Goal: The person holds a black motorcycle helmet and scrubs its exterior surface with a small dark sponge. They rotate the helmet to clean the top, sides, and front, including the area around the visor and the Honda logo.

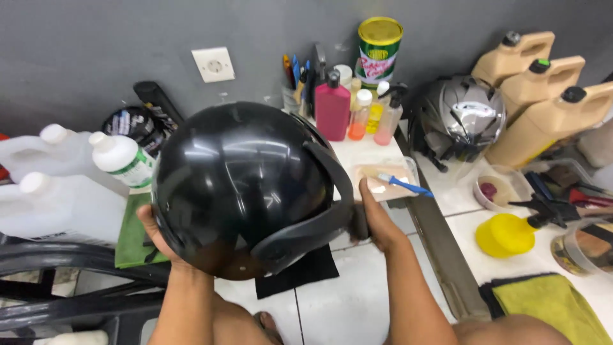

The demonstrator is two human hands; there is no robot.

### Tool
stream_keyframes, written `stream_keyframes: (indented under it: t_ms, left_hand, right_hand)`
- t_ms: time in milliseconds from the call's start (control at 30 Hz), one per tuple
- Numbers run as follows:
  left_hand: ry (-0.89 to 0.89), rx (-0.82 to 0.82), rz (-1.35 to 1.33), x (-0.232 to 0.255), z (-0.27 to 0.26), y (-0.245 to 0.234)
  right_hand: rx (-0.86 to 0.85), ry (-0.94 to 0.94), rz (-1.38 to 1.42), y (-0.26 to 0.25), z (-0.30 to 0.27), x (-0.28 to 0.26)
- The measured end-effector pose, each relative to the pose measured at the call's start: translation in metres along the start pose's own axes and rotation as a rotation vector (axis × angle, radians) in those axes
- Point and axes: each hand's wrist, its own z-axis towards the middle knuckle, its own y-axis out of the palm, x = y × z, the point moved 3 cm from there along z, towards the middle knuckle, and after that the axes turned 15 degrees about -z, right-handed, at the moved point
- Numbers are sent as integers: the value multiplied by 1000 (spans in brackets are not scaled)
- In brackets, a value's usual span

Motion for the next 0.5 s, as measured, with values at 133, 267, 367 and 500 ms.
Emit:
stream_keyframes:
  t_ms: [133, 267, 367, 500]
  left_hand:
    - [-5, 90, 73, 11, -5, -4]
    - [-34, 193, 166, 14, 0, -1]
    - [-52, 274, 221, 14, 5, -2]
    - [-24, 325, 214, 10, 7, -4]
  right_hand:
    - [-301, -264, 363, 2, 51, 35]
    - [-235, -361, 564, -7, 33, -4]
    - [-169, -413, 567, -13, 28, -20]
    - [-158, -449, 480, -19, 46, -31]
